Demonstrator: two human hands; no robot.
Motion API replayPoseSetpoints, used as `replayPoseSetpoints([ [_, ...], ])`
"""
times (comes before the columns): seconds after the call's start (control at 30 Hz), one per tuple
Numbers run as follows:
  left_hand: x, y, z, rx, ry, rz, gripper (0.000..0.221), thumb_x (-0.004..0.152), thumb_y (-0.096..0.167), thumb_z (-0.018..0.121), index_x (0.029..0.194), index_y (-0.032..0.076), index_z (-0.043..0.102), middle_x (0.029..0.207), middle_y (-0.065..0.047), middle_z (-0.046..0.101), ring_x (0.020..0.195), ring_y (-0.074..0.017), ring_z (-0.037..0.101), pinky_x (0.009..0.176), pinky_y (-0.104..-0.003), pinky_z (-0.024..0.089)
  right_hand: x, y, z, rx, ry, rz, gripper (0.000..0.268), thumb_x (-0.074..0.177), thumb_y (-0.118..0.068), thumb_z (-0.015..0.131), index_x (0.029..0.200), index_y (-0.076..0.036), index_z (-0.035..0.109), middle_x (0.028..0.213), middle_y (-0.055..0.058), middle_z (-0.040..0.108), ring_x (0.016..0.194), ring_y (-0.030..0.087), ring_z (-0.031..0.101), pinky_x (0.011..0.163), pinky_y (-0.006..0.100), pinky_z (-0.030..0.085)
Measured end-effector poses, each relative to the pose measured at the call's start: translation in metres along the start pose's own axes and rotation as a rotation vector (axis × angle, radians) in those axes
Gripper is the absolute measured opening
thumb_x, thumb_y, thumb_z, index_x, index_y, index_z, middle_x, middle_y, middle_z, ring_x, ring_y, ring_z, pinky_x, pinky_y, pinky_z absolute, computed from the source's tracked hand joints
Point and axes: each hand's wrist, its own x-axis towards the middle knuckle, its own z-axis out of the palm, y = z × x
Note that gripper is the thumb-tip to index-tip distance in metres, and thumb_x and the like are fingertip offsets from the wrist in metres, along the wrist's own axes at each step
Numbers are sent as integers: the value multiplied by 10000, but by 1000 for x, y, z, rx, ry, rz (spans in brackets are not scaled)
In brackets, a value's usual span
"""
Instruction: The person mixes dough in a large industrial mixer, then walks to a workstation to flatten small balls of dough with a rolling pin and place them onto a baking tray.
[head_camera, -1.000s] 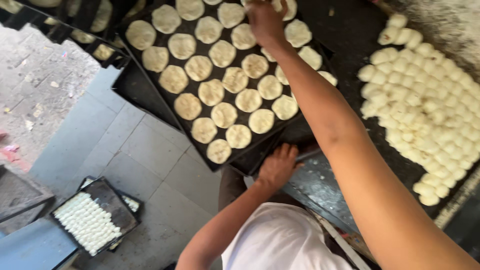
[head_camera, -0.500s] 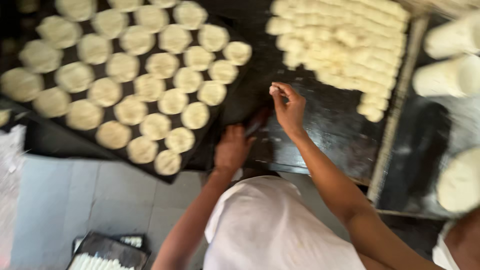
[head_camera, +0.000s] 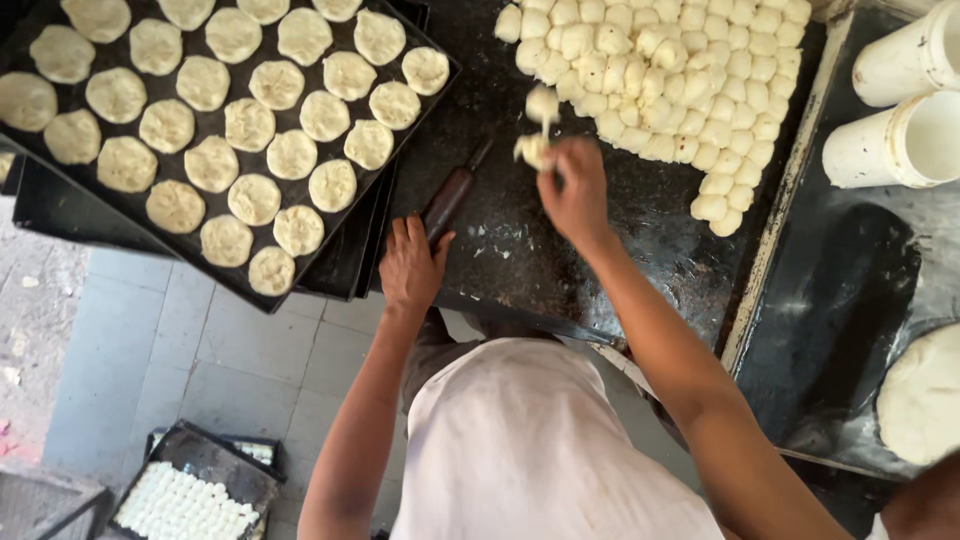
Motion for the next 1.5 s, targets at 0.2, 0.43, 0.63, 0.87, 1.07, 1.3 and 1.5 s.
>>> replayPoseSetpoints([
  [0.2, -4, 7, 1, 0, 14, -27, 632, 976, 490, 673, 1268, -51, 526, 1097, -193, 583, 910, -350, 675, 590, -412, 598, -81, -43, -29, 116, -232, -16, 501, 942, -221, 759, 1387, -51, 601, 1322, 188, 627, 1241, 335, 560, 1063, 473, 445],
  [0.43, -6, 10, 4, -6, 11, -84, 632, 973, 504, 676, 1257, -41, 528, 1105, -201, 581, 930, -364, 675, 614, -431, 597, -11, -22, 4, 358, -162, 408, 571, 968, -116, 730, 1456, 24, 468, 1264, 210, 567, 1086, 259, 591, 873, 373, 532],
  [0.63, -5, 17, 5, -3, 20, -117, 668, 976, 506, 663, 1283, -69, 517, 1113, -218, 578, 932, -361, 672, 592, -418, 604, 54, 30, -8, 1234, -93, 601, 303, 889, 97, 699, 1175, -4, 692, 1023, 96, 633, 879, 176, 639, 813, 367, 594],
  [0.87, -10, 25, 9, 22, 90, -150, 648, 996, 497, 658, 1296, -61, 524, 1125, -204, 588, 946, -358, 675, 627, -429, 604, 84, 38, -64, 511, 17, 446, 552, 1020, -50, 655, 1520, -50, 420, 1562, 203, 362, 1387, 337, 407, 1116, 444, 380],
  [1.07, -4, 21, 7, -23, 8, -185, 662, 980, 501, 662, 1307, -57, 518, 1113, -215, 582, 929, -370, 683, 606, -449, 602, -11, -5, -10, 78, -456, 204, 446, 984, -169, 734, 1383, -11, 611, 1341, 193, 599, 1261, 340, 560, 1084, 464, 493],
  [1.3, -2, 16, 6, -49, -10, -175, 674, 979, 514, 662, 1314, -50, 505, 1137, -222, 581, 917, -376, 691, 604, -448, 601, -23, -4, 7, 144, -271, -196, 441, 941, 97, 552, 1367, 43, 652, 1497, 184, 576, 1415, 381, 499, 1181, 525, 402],
  [1.5, -1, 13, 7, -65, -43, -192, 673, 985, 517, 651, 1312, -52, 503, 1148, -226, 580, 903, -374, 701, 596, -442, 602, -11, -9, 19, -66, -287, 78, 349, 987, -4, 637, 1331, 38, 678, 1364, 226, 576, 1327, 376, 505, 1061, 467, 509],
])
